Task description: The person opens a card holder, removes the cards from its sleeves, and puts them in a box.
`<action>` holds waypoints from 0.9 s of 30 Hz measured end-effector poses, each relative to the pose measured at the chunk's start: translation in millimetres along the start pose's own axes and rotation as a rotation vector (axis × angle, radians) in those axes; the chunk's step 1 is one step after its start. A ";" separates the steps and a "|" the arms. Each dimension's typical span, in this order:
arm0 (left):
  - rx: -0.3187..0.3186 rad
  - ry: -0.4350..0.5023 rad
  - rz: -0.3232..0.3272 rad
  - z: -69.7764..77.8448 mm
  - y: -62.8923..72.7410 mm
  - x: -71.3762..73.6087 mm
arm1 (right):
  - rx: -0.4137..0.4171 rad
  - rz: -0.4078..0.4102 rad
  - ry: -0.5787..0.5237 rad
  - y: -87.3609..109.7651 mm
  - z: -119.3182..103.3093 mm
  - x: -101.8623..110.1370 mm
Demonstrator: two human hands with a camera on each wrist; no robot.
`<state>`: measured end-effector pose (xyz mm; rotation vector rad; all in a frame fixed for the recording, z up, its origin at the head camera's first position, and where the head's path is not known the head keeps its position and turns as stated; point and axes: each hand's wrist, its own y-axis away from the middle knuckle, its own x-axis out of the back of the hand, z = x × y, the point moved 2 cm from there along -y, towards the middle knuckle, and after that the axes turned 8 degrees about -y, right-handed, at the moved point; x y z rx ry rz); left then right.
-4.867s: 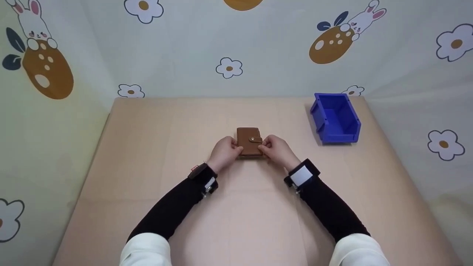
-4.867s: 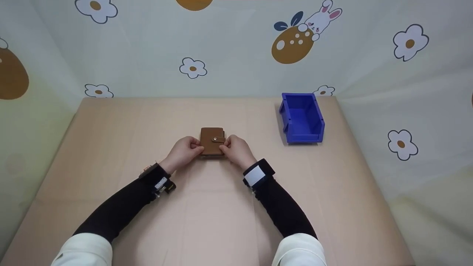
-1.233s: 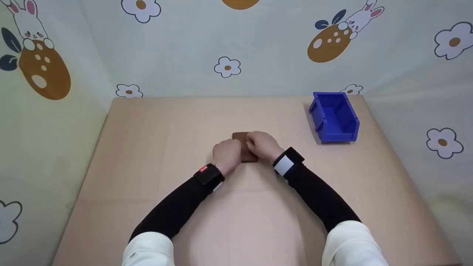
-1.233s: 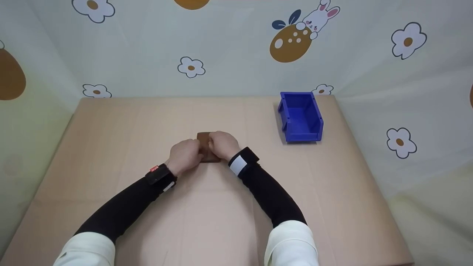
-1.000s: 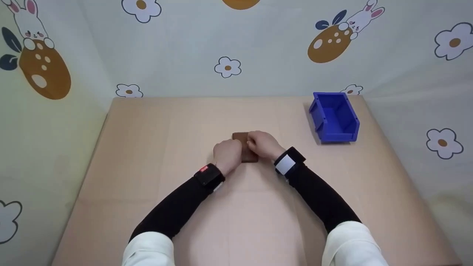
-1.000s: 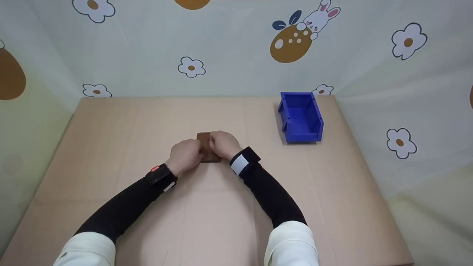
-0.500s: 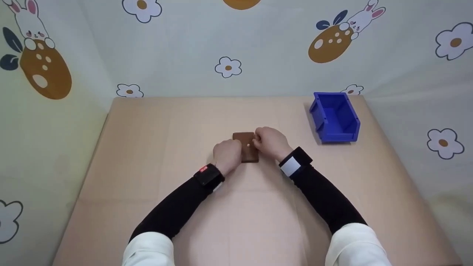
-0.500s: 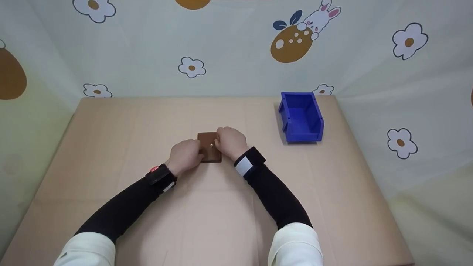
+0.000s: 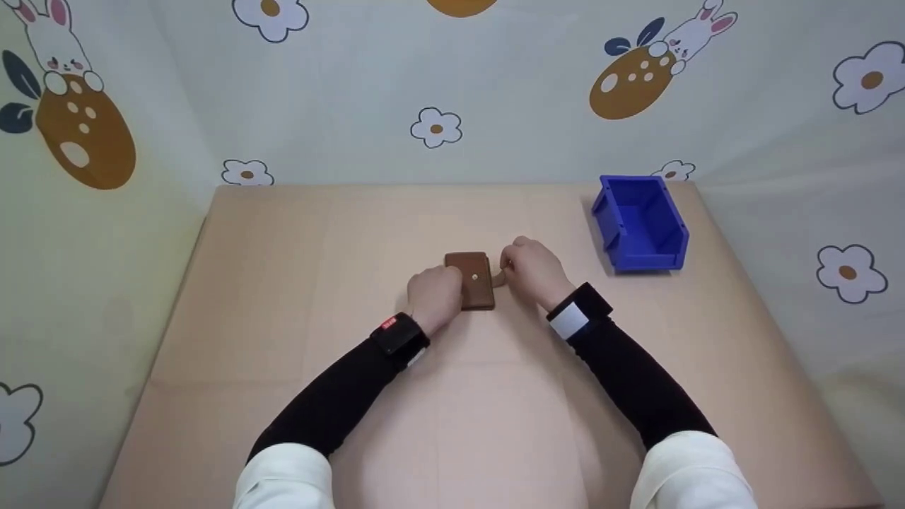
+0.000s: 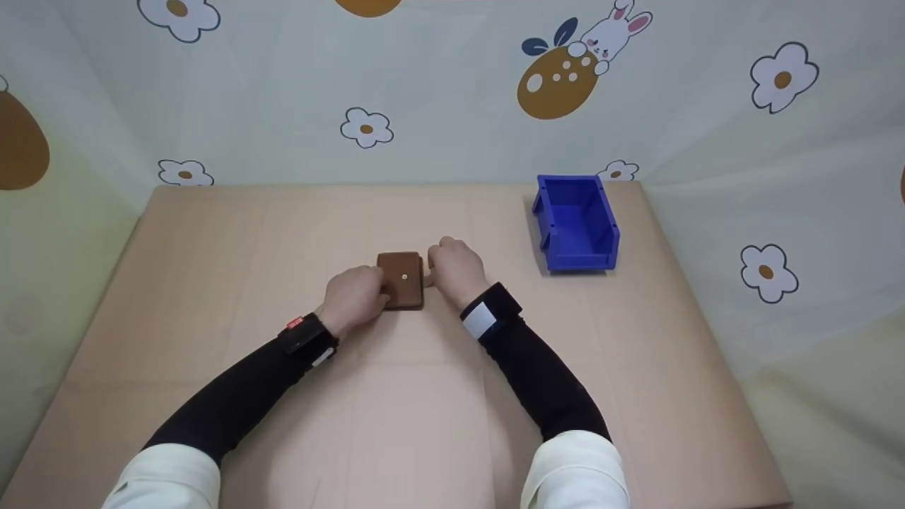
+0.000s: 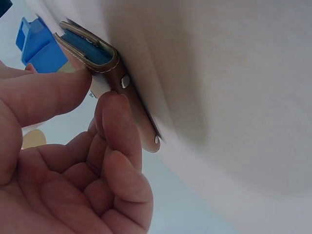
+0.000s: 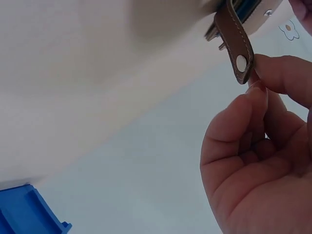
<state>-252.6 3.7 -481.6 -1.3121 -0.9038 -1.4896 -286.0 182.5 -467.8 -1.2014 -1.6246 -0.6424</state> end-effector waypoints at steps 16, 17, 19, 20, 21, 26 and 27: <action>0.002 -0.031 0.002 0.7 0.5 -1.7 | -0.021 -0.037 0.049 4.1 18.4 -9.3; 0.001 -0.030 0.001 0.8 0.4 -2.0 | -0.025 -0.045 0.046 3.9 18.6 -9.8; -0.001 -0.032 -0.002 0.8 0.6 -2.3 | -0.034 -0.059 0.044 3.5 19.1 -10.4; -0.002 -0.033 -0.004 0.9 0.6 -2.6 | -0.037 -0.065 0.044 3.2 19.1 -10.3; -0.001 -0.034 -0.005 0.8 0.6 -2.7 | -0.039 -0.068 0.047 3.0 19.3 -10.3; 0.003 -0.042 -0.001 1.2 0.5 -3.0 | -0.039 -0.076 0.047 1.8 19.6 -11.4; 0.003 -0.042 0.001 1.3 0.6 -3.2 | -0.040 -0.077 0.047 1.5 19.9 -12.0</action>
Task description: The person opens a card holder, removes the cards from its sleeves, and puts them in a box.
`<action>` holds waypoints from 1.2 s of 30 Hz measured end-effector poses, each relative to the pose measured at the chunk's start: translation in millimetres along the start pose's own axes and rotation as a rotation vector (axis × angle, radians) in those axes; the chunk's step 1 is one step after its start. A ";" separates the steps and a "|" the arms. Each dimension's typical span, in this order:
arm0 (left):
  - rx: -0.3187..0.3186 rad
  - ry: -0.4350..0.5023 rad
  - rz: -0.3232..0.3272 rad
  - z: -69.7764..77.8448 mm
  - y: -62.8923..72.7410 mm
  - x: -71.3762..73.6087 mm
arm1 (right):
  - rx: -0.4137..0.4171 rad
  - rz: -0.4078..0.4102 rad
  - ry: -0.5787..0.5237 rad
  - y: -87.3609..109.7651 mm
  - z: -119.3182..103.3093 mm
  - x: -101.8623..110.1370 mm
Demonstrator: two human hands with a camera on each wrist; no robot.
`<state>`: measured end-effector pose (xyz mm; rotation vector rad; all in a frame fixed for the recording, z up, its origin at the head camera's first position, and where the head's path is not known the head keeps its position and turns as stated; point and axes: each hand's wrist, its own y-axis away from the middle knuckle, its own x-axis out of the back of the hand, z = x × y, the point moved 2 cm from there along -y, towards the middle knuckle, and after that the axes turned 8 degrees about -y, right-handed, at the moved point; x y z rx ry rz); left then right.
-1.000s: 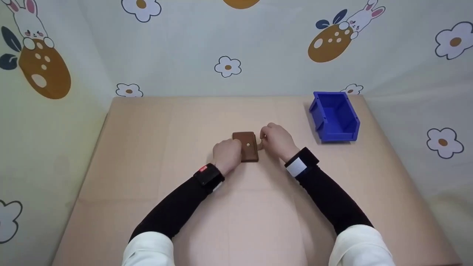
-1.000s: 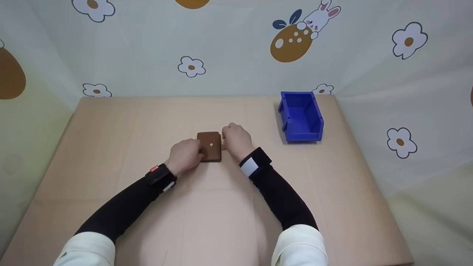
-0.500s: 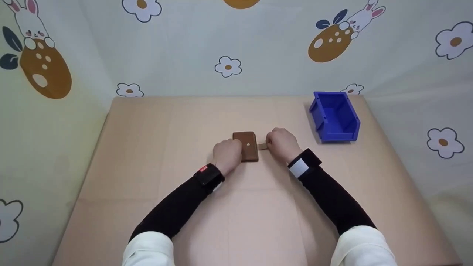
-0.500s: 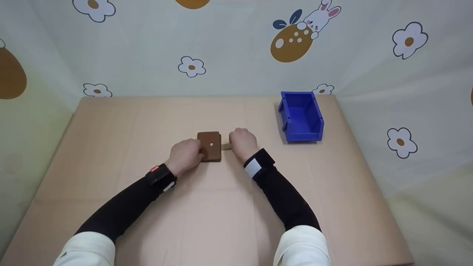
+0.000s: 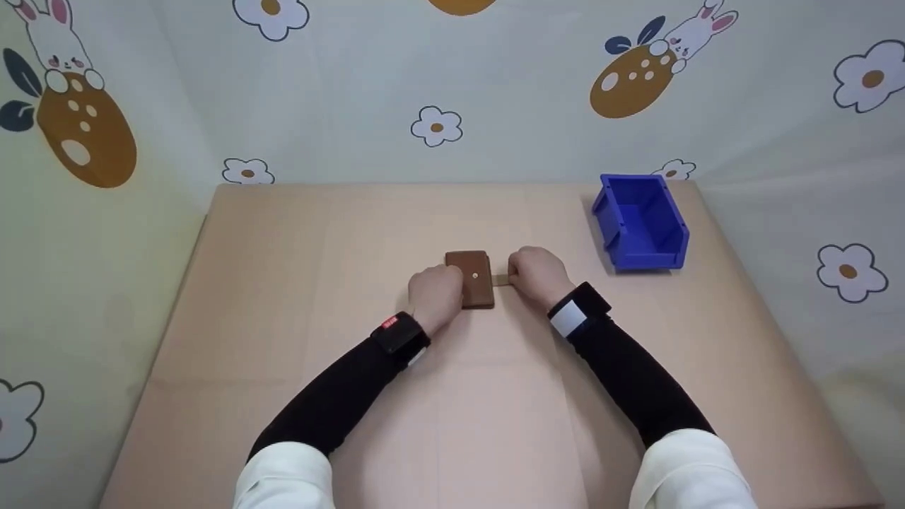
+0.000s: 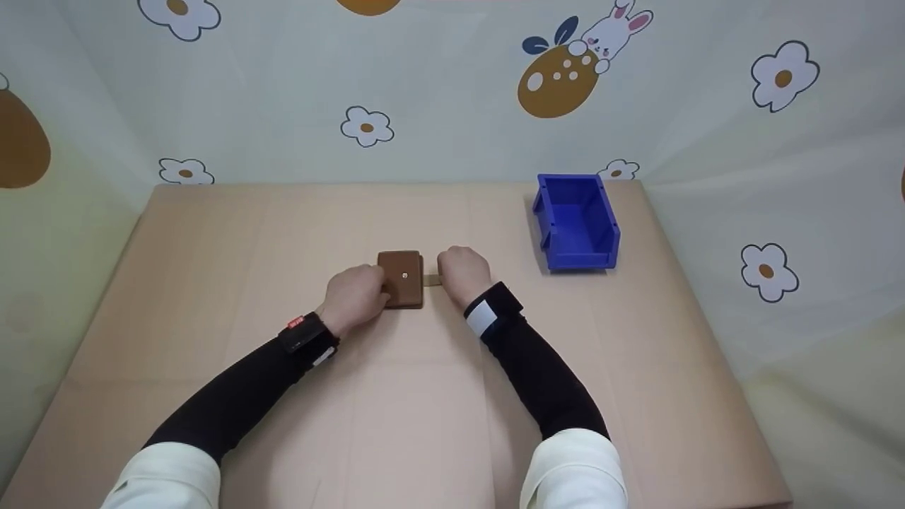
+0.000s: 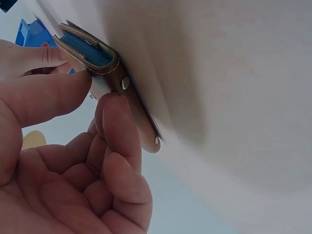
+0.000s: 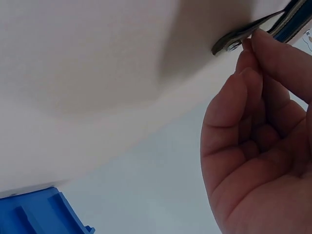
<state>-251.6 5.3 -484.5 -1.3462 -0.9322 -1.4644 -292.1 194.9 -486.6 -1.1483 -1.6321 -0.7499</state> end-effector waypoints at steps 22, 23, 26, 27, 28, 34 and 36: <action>-0.095 -0.063 0.011 21.8 -11.2 4.7 | -0.047 -0.027 -0.093 -1.7 4.4 -3.2; -0.103 -0.077 0.016 24.0 -11.6 3.6 | -0.051 -0.030 -0.095 -1.6 4.5 -3.5; -0.126 -0.105 0.028 29.7 -13.0 1.0 | -0.047 -0.026 -0.088 -1.6 4.8 -3.4; -0.134 -0.113 0.030 31.4 -13.4 0.2 | -0.045 -0.024 -0.086 -1.5 4.8 -3.2; -0.142 -0.116 0.031 33.0 -13.6 -0.5 | -0.042 -0.022 -0.085 -1.5 4.6 -3.1; -0.178 -0.123 0.052 39.5 -13.2 -3.0 | -0.034 -0.016 -0.098 -1.0 3.8 -2.1; -0.181 -0.133 0.067 40.4 -13.2 -3.4 | -0.032 -0.012 -0.099 -0.9 3.9 -2.1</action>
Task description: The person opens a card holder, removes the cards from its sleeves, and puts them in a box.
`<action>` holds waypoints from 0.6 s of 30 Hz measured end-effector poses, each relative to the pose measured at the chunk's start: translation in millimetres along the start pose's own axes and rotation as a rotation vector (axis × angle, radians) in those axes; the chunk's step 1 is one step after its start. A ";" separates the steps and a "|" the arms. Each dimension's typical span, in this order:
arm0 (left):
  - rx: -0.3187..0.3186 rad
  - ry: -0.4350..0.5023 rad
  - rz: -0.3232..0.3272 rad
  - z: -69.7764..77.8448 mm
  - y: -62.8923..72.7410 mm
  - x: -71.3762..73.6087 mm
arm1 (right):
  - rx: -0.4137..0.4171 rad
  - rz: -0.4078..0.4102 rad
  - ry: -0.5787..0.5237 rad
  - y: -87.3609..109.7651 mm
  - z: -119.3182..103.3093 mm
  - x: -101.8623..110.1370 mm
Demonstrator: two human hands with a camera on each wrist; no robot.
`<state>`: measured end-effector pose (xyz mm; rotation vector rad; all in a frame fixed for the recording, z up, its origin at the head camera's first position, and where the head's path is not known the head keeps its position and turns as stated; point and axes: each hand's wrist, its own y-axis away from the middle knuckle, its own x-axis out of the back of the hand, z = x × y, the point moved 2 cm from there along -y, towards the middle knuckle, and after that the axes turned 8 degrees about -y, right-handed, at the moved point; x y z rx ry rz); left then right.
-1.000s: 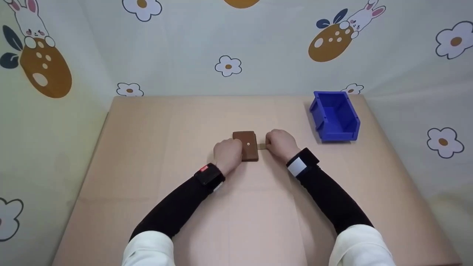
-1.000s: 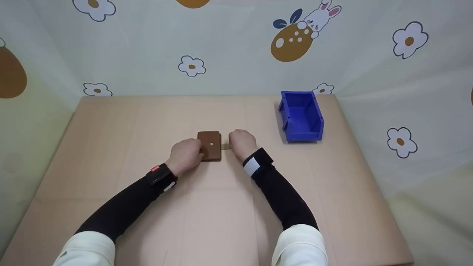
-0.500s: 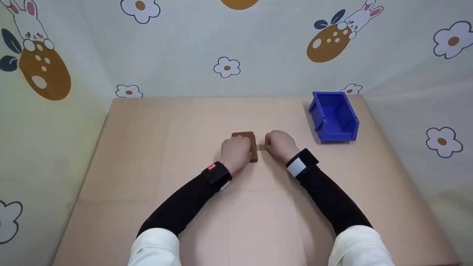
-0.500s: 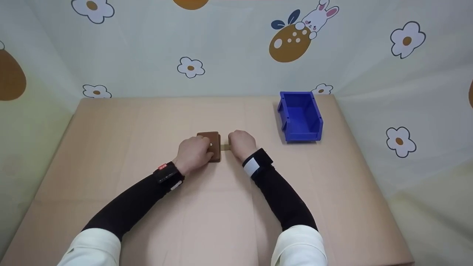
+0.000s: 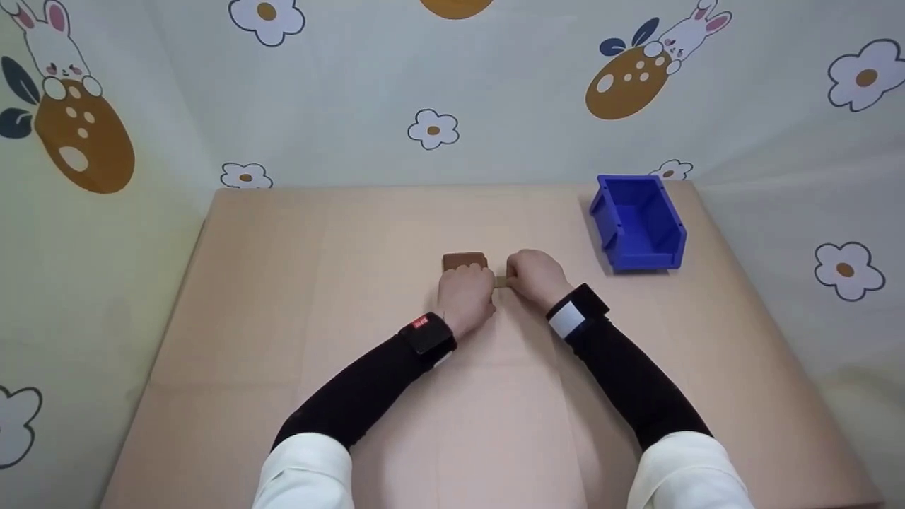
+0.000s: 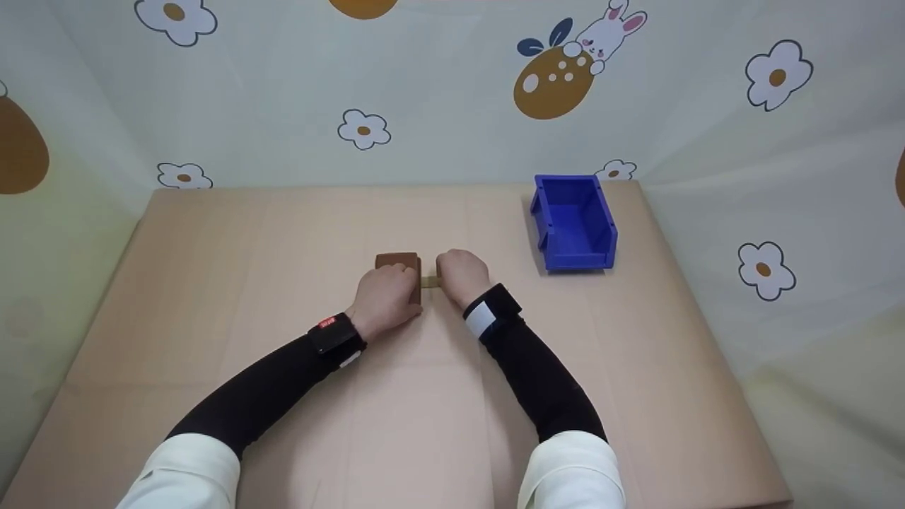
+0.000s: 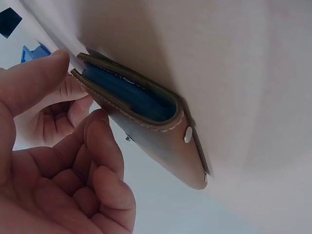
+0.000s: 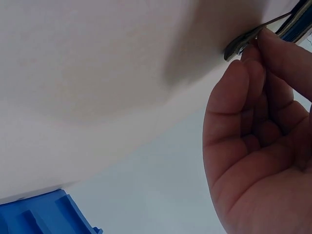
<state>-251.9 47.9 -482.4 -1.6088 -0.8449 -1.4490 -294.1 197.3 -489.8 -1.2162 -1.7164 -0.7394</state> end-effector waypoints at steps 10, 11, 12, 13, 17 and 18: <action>0.001 -0.007 0.037 -0.6 -0.6 0.3 | 0.000 0.008 -0.004 0.7 1.4 -1.0; 0.001 -0.002 0.037 -1.0 -0.3 1.0 | -0.001 0.004 -0.004 0.8 1.1 -0.9; -0.002 0.004 0.038 -1.6 0.0 1.6 | -0.002 0.002 -0.003 0.8 1.1 -0.8; -0.003 0.007 0.040 -2.1 0.3 2.2 | -0.002 0.000 -0.004 0.7 1.1 -0.8; 0.000 0.029 0.033 -4.2 1.1 4.6 | -0.003 -0.002 0.000 0.7 1.5 -1.1; 0.002 0.035 0.031 -4.9 1.0 4.7 | -0.003 -0.001 -0.001 0.6 1.7 -1.2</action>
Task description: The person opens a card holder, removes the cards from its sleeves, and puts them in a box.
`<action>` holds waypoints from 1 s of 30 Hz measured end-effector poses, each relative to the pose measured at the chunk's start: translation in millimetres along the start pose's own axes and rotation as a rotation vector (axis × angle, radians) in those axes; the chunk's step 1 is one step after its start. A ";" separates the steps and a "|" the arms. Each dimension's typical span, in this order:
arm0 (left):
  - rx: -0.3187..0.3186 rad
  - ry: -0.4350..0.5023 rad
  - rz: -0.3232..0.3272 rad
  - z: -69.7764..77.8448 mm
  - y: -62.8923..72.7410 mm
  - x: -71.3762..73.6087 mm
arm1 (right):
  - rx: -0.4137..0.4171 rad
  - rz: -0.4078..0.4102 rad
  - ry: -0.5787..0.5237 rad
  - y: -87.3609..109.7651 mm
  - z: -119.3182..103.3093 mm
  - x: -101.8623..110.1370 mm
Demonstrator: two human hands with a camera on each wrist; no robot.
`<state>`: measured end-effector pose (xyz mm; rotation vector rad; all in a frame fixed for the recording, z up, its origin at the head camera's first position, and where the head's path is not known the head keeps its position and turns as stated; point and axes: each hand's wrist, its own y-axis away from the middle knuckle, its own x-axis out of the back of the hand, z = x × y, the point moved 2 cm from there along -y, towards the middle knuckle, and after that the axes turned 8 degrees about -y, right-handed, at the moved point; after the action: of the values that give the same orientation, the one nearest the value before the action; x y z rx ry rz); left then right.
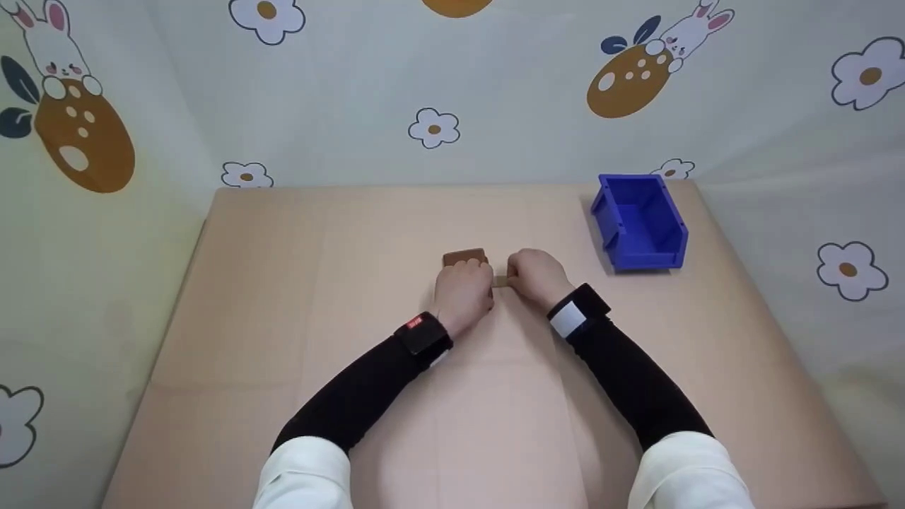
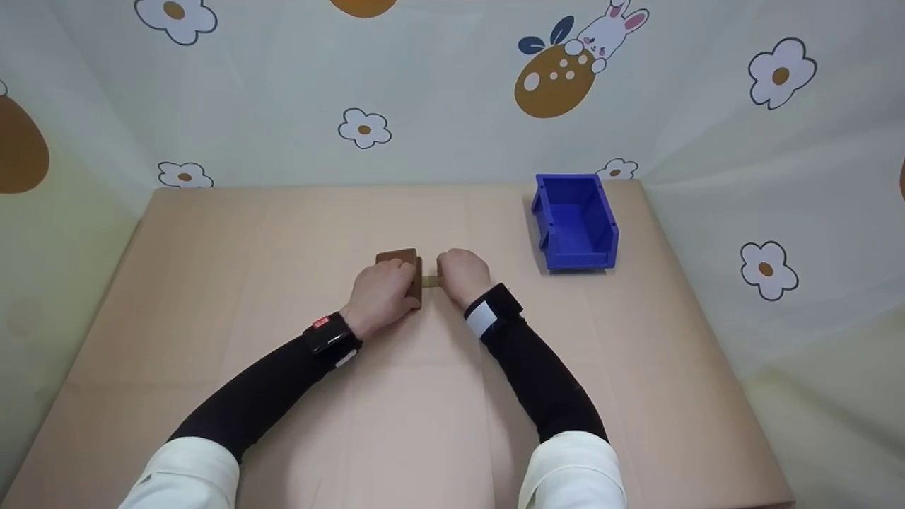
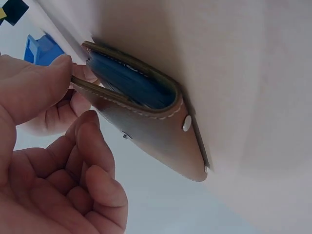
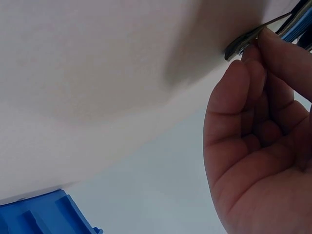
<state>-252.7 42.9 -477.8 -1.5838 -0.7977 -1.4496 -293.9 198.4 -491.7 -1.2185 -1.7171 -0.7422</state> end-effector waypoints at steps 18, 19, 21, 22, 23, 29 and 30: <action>0.022 0.092 0.005 -12.7 5.1 2.0 | -0.007 -0.016 0.023 -2.5 -0.6 0.6; 0.011 0.084 0.006 -11.9 4.6 1.1 | -0.005 -0.014 0.022 -2.3 -0.6 0.4; -0.008 0.068 0.007 -10.3 3.7 -1.1 | -0.001 -0.011 0.017 -2.1 -0.5 0.2; -0.018 0.055 0.008 -9.3 3.4 -2.0 | 0.000 -0.008 0.014 -1.9 -0.5 0.1; -0.024 0.044 0.010 -8.6 3.1 -2.6 | 0.004 -0.007 0.012 -1.6 -0.5 0.1; -0.031 0.038 0.021 -6.6 3.7 0.2 | 0.025 0.003 0.023 -0.9 -0.1 0.3; -0.031 0.040 0.021 -6.6 4.0 1.4 | 0.024 0.003 0.024 -0.8 0.3 0.3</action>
<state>-252.1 35.1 -477.1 -1.5768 -0.7367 -1.4800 -294.8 198.5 -491.5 -1.1914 -1.6999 -0.7294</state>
